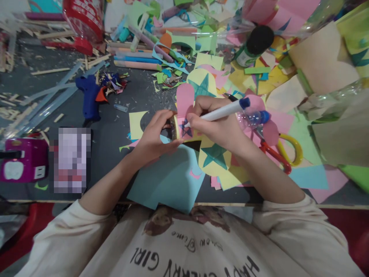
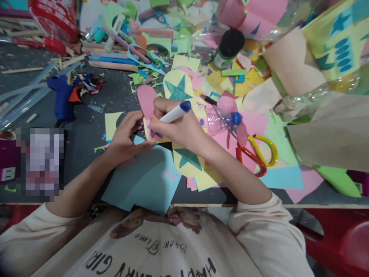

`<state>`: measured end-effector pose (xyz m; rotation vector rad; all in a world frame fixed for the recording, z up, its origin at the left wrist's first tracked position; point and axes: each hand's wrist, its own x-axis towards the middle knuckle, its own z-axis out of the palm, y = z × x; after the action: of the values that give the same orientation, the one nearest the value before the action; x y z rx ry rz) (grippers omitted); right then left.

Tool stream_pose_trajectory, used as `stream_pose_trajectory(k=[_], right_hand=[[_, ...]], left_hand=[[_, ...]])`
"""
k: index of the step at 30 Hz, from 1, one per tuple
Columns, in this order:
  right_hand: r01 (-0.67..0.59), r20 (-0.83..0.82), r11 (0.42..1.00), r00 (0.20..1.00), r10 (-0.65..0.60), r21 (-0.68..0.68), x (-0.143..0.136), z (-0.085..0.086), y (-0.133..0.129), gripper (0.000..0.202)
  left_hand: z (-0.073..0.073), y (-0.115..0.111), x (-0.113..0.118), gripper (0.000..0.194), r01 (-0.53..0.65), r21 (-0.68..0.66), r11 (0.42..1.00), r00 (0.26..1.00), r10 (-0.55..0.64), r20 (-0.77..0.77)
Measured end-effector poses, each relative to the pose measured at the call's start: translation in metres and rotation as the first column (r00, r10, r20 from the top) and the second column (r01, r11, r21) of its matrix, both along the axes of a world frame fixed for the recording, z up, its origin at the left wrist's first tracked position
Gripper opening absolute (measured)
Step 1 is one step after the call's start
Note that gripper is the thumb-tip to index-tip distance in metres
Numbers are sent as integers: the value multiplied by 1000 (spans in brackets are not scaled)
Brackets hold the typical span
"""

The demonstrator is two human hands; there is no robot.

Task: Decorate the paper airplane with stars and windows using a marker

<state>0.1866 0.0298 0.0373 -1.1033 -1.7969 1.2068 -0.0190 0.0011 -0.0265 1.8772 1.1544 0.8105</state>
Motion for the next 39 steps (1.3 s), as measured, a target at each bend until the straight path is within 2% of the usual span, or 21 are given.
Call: stream_pose_trajectory(k=[4,14,25,36,39], right_hand=[[16,-21,1000,1000,-16,1,1,-1,1,37],[-8,-35,1000,999,8,1,0,-3,1,32],[9,-12,1000,1000,-9,4,1,-2,2,33],[-27,-22,1000,999,26,-15,1,0,2,39],[49,-80,999,996,-47,14,2,2,2,38]], left_hand=[[2,0,0,61,-6,-31,1000,1000,5,-23],[4,0,1,53,1,-10,1000,1000,-1,-2],[4,-1,0,59,-16,-45,999,999,14,-41],[2,1,0,61,-13,-56,998,1000,12,-24],[5,1,0,60,-20,-69,997,999,18,-31]])
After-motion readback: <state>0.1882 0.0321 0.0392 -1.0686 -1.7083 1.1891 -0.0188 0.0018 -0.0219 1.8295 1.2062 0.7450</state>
